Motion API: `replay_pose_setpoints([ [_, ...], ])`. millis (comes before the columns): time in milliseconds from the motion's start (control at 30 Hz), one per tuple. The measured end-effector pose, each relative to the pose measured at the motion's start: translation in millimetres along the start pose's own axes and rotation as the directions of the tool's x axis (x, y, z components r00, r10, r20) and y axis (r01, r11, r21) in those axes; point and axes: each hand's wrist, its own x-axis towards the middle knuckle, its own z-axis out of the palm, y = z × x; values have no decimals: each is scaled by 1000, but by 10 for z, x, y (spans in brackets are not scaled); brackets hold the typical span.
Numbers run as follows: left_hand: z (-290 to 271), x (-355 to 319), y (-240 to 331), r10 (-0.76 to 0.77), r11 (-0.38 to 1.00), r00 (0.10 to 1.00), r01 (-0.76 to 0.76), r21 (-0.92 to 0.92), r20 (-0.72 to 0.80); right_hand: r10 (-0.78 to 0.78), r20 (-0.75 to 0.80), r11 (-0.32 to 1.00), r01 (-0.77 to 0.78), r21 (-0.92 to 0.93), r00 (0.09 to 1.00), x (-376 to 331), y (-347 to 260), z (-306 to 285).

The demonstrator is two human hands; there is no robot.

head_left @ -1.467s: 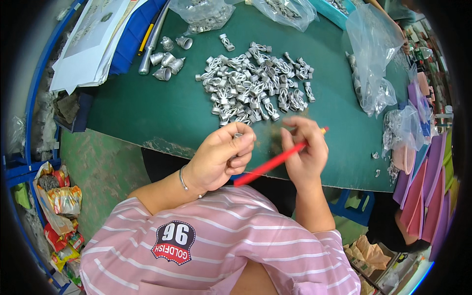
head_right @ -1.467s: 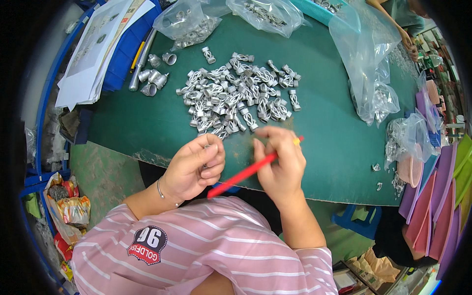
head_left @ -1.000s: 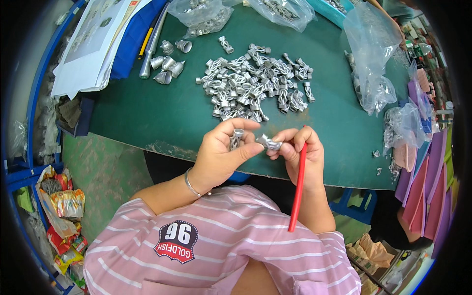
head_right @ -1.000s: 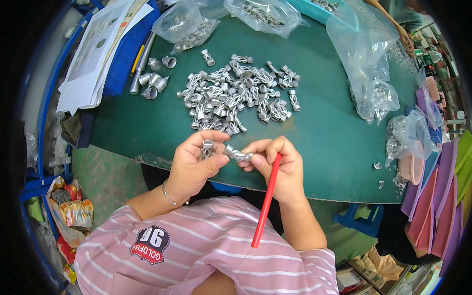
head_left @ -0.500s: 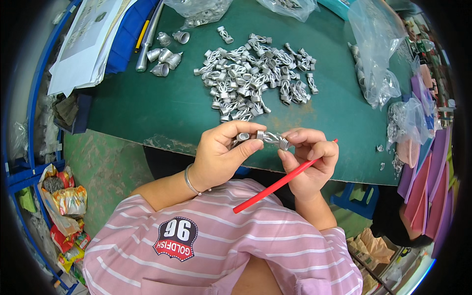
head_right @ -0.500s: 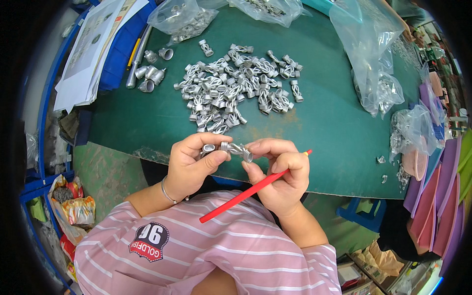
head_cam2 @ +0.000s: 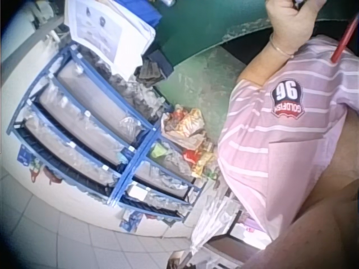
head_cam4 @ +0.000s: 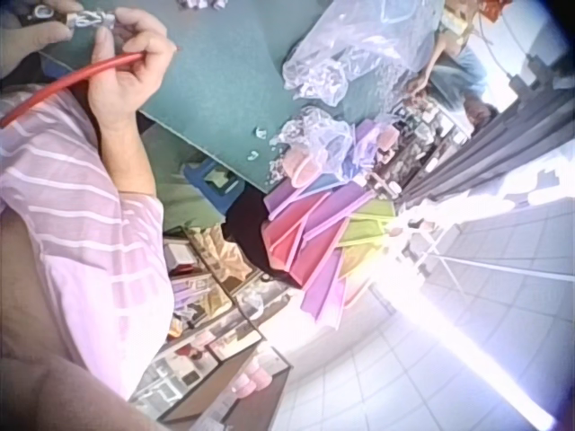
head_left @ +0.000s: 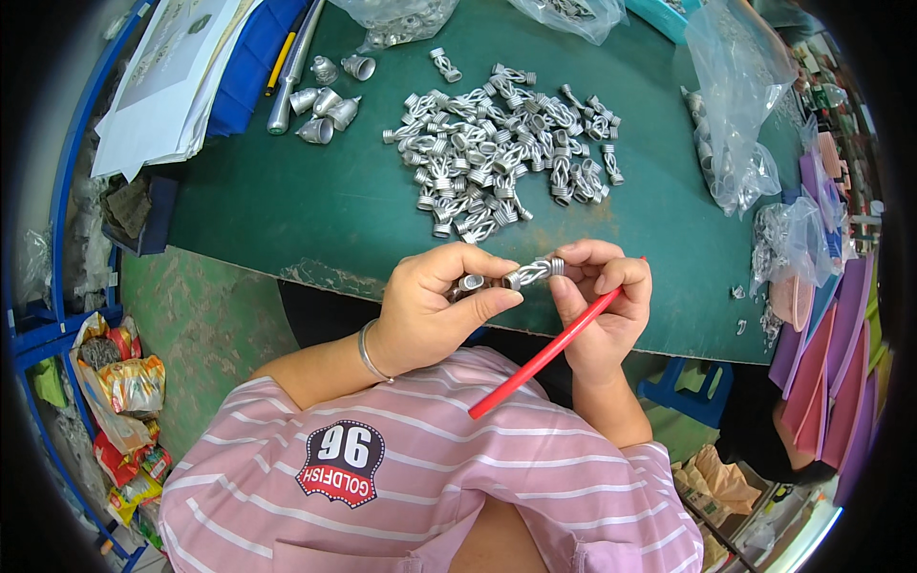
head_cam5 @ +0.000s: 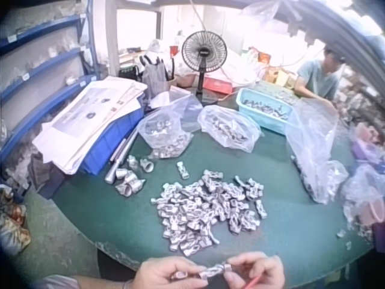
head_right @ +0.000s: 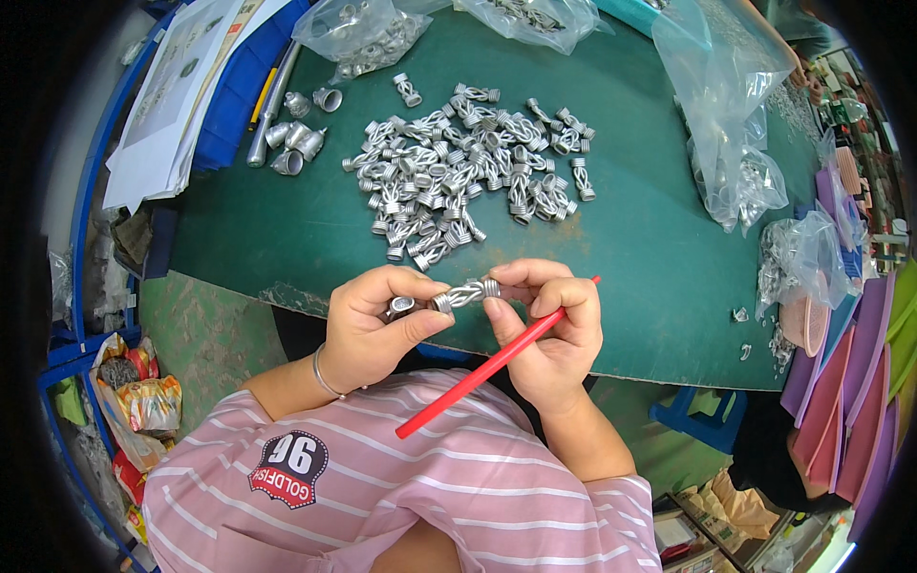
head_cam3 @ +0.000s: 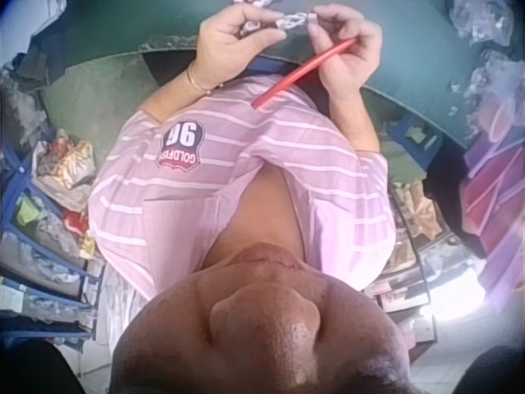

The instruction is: The person picks up small metal pieces from a pile, marks each one with a red pen, and places them into a separate group on the green workbench.

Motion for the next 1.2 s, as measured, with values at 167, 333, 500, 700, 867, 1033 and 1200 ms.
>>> replay_pose_setpoints([
  [167, -14, -10, 15, -34, 999, 999, 34, 24, 15, 33, 4, 999, -33, 38, 999, 3, 11, -8],
  [333, 1, 19, 10, 52, 993, 999, -52, 103, 7, 76, 8, 994, -76, 78, 997, -5, 29, -8],
  [500, 3, 54, -44, -86, 991, 996, 83, -105, -29, -97, 88, 989, 106, -103, 991, 44, -8, -5],
  [700, -76, 163, 211, -503, 578, 859, 418, -701, 99, -173, 242, 959, 219, -180, 955, 262, -86, 53],
  [867, -248, 264, 650, -14, 767, 997, 60, -639, 76, -65, 445, 820, 302, -486, 893, 667, 28, 146],
  [1033, -473, 183, 1271, 683, 652, 658, -355, -670, 316, 12, 558, 766, 351, -538, 830, 694, 33, 114],
  [1200, -339, 55, 1668, 955, 285, 248, -922, -261, 164, -54, 526, 655, 428, -623, 849, 618, -70, -48],
])
